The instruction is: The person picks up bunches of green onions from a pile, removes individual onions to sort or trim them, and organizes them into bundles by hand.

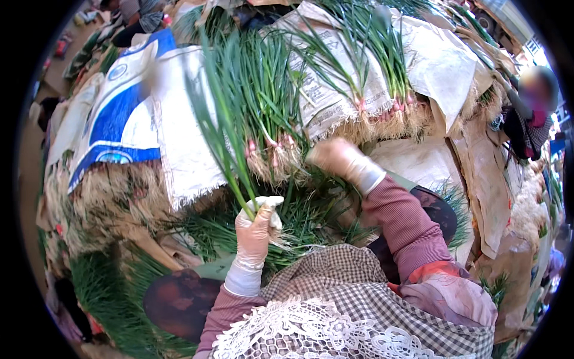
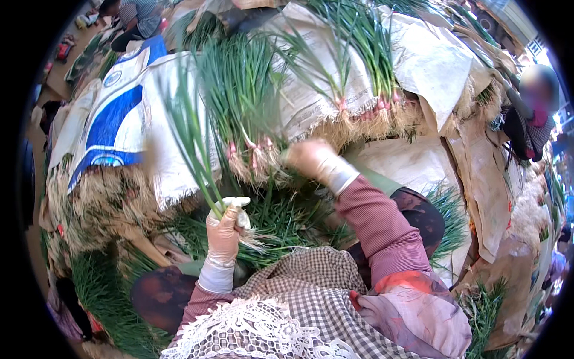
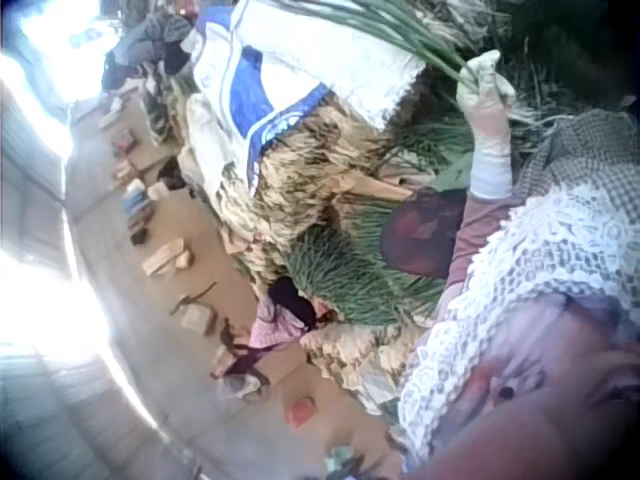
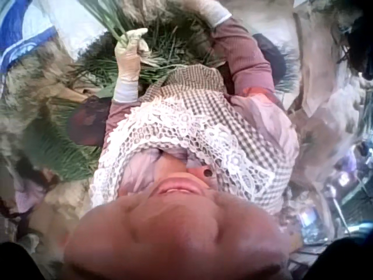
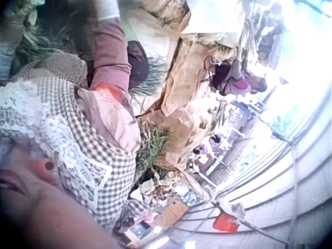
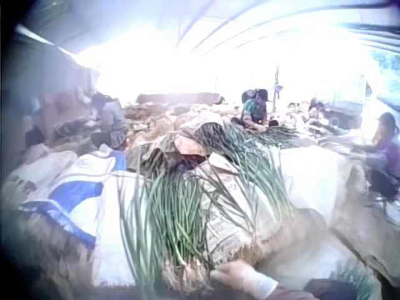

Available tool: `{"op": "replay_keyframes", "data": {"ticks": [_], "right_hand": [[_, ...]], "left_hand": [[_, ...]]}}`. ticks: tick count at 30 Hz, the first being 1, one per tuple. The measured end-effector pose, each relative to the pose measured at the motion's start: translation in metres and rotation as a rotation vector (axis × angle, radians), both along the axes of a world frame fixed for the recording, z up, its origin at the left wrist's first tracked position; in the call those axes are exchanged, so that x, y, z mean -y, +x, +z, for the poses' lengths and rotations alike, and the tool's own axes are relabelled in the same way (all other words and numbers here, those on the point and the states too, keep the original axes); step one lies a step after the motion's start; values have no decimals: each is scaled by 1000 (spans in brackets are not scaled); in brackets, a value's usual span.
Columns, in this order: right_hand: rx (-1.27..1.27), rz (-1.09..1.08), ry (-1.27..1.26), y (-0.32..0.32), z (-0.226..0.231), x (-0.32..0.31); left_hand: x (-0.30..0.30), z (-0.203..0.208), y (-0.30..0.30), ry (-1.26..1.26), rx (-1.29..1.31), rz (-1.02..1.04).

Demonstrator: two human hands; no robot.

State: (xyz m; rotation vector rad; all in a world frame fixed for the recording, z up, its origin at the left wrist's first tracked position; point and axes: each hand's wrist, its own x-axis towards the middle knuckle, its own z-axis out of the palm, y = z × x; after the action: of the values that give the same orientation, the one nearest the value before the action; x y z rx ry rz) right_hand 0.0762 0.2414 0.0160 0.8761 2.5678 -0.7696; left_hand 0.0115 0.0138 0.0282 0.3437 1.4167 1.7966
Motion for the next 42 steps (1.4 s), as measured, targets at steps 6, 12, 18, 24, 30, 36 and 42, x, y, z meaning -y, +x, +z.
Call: {"op": "replay_keyframes", "data": {"ticks": [6, 12, 18, 24, 30, 36, 42], "right_hand": [[-371, -825, 113, 26, -2, -113], [-714, -601, 67, 2, 34, -108], [-840, -507, -776, 5, 6, -18], [-831, -516, -1283, 17, -37, 123], [-660, -284, -493, 15, -38, 118], [-339, -18, -352, 10, -25, 106], [-505, -103, 42, -21, -30, 106]], "left_hand": [[-12, -42, -4, 34, 469, -189], [-23, -17, -16, 39, 268, -85], [-17, -26, -29, 62, 294, -106], [-23, -67, -18, 107, 322, -210], [-15, -63, -15, 148, 515, -74], [5, -72, -23, 118, 430, -223], [4, -60, -3, -11, 442, -121]]}}
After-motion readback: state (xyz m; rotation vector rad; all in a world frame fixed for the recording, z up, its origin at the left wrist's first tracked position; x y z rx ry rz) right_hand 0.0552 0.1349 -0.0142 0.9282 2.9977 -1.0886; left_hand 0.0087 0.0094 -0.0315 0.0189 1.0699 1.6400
